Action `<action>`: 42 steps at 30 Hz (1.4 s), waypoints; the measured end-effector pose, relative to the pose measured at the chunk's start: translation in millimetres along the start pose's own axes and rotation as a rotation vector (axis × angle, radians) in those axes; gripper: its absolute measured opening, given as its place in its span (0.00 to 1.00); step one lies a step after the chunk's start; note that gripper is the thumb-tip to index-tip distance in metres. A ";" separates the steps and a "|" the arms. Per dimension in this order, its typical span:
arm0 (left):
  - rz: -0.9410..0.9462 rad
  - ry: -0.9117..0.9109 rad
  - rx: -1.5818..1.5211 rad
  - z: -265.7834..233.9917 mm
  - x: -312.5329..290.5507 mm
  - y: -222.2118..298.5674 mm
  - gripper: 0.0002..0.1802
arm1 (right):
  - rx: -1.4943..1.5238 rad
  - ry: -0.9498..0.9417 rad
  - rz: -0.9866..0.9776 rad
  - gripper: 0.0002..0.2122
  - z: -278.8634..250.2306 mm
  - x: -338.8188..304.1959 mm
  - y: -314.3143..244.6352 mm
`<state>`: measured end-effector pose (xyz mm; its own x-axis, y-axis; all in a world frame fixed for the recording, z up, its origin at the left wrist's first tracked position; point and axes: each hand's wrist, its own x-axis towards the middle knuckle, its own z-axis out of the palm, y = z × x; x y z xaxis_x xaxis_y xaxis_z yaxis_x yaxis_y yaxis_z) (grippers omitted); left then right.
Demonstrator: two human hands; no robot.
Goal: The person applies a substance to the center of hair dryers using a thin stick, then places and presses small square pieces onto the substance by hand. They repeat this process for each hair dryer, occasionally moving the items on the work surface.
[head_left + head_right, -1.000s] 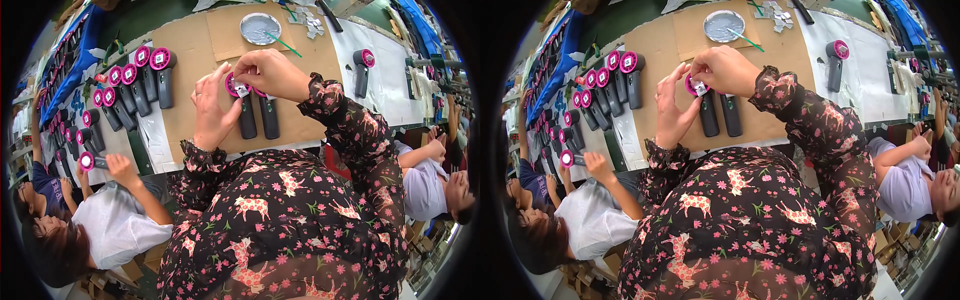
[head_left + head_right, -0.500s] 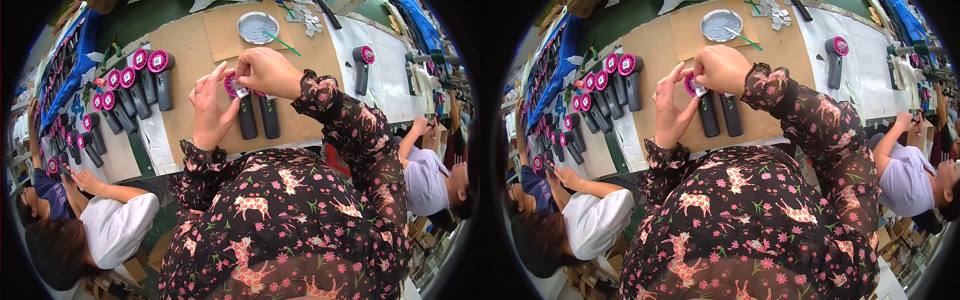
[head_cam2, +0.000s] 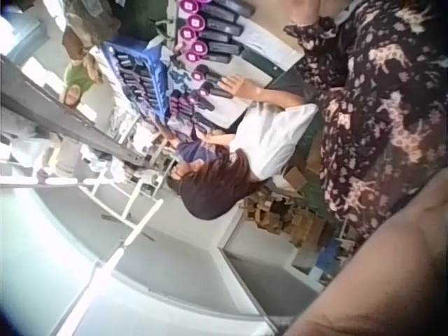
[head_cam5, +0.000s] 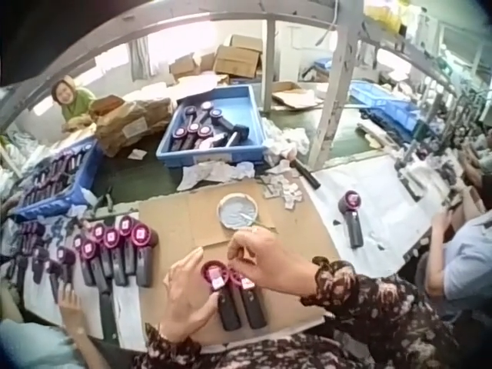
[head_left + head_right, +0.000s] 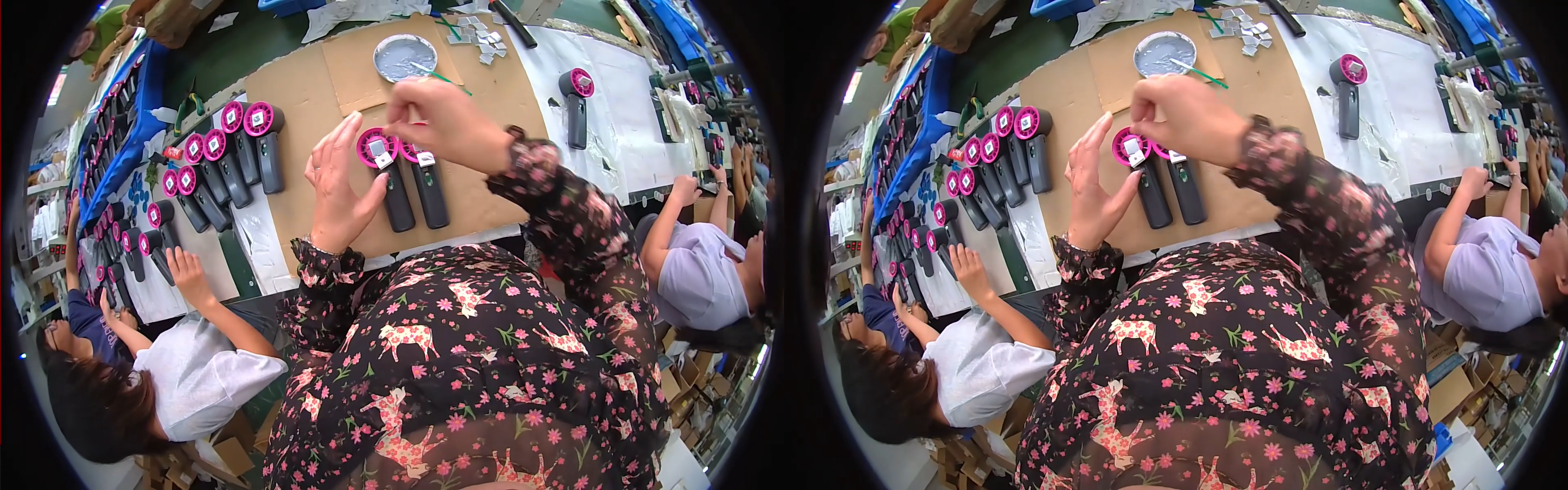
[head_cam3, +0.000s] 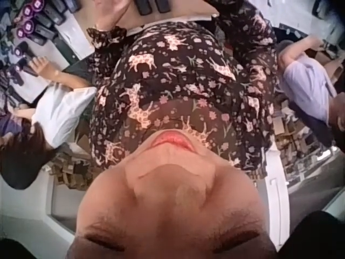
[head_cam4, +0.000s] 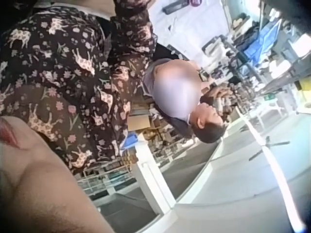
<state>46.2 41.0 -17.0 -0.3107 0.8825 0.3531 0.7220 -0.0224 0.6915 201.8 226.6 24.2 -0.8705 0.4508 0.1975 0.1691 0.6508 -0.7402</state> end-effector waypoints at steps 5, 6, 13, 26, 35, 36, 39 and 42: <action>0.062 -0.032 -0.012 -1.5 3.6 15.9 0.47 | -0.126 0.098 -0.117 0.11 -24.8 -63.6 -8.7; 0.078 -0.057 0.006 0.9 6.5 18.4 0.47 | -0.202 0.108 -0.128 0.12 -23.1 -70.4 -8.1; 0.124 -0.118 0.123 13.8 19.5 29.2 0.46 | -0.328 0.168 -0.229 0.13 -3.6 -71.8 -2.9; 0.102 -0.131 0.170 18.3 24.5 23.5 0.49 | -0.536 0.177 -0.380 0.09 -4.5 -52.0 7.2; 0.104 -0.130 0.134 18.8 26.9 22.0 0.50 | -0.471 0.050 -0.247 0.07 -7.2 -40.1 9.4; 0.098 -0.131 0.131 18.4 26.3 21.4 0.51 | -0.471 0.051 -0.241 0.07 -5.8 -40.8 10.4; 0.082 -0.135 0.125 18.5 25.7 20.9 0.51 | -0.471 0.049 -0.228 0.07 -3.6 -41.2 9.2; 0.070 -0.133 0.119 20.3 27.2 21.9 0.53 | -0.580 0.041 -0.233 0.07 -3.7 -41.1 3.6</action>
<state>66.1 74.0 -5.0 -0.1787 0.9352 0.3057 0.8097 -0.0367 0.5857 239.9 212.7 15.8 -0.8981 0.2726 0.3452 0.2103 0.9554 -0.2072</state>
